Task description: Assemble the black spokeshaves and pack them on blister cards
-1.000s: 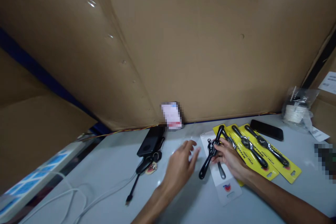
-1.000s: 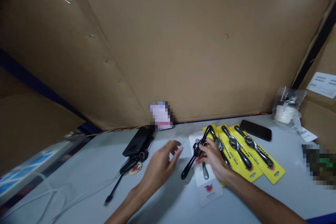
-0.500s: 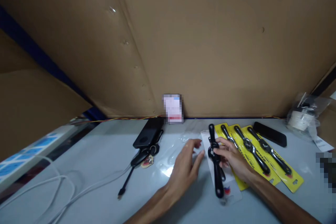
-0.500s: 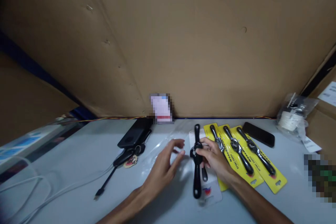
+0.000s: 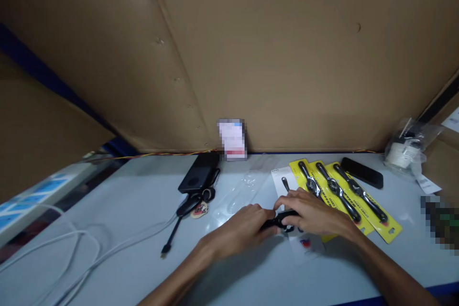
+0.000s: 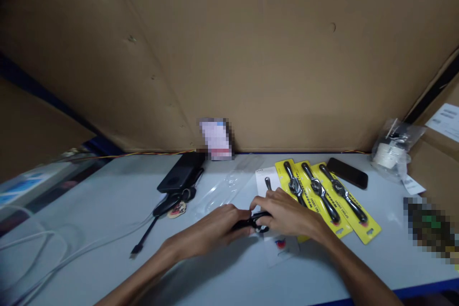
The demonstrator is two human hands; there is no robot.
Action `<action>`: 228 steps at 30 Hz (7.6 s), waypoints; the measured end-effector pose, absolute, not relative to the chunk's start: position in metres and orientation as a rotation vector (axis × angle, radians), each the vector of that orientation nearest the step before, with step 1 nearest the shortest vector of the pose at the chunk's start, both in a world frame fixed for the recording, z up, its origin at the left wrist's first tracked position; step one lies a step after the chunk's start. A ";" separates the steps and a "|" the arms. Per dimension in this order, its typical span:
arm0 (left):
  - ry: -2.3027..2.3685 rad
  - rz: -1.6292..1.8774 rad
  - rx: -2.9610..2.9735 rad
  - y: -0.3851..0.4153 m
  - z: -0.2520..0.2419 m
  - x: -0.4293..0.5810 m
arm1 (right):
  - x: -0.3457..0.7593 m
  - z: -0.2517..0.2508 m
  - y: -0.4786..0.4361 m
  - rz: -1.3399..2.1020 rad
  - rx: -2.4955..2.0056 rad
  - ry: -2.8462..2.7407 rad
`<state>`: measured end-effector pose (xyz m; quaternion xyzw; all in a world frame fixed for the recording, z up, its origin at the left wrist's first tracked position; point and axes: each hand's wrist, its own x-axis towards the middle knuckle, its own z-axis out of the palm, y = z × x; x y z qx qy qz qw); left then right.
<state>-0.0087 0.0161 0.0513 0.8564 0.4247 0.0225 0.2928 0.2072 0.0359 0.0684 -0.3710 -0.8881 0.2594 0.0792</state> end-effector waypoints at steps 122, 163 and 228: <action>1.443 0.665 1.705 0.026 0.007 0.010 | 0.193 0.020 0.027 0.297 -1.097 -2.262; 1.437 0.708 1.705 0.025 0.004 0.009 | 0.198 0.027 0.028 0.169 -1.194 -2.331; 0.952 1.221 0.777 0.026 0.044 0.004 | 0.197 0.020 0.027 0.458 -1.215 -2.355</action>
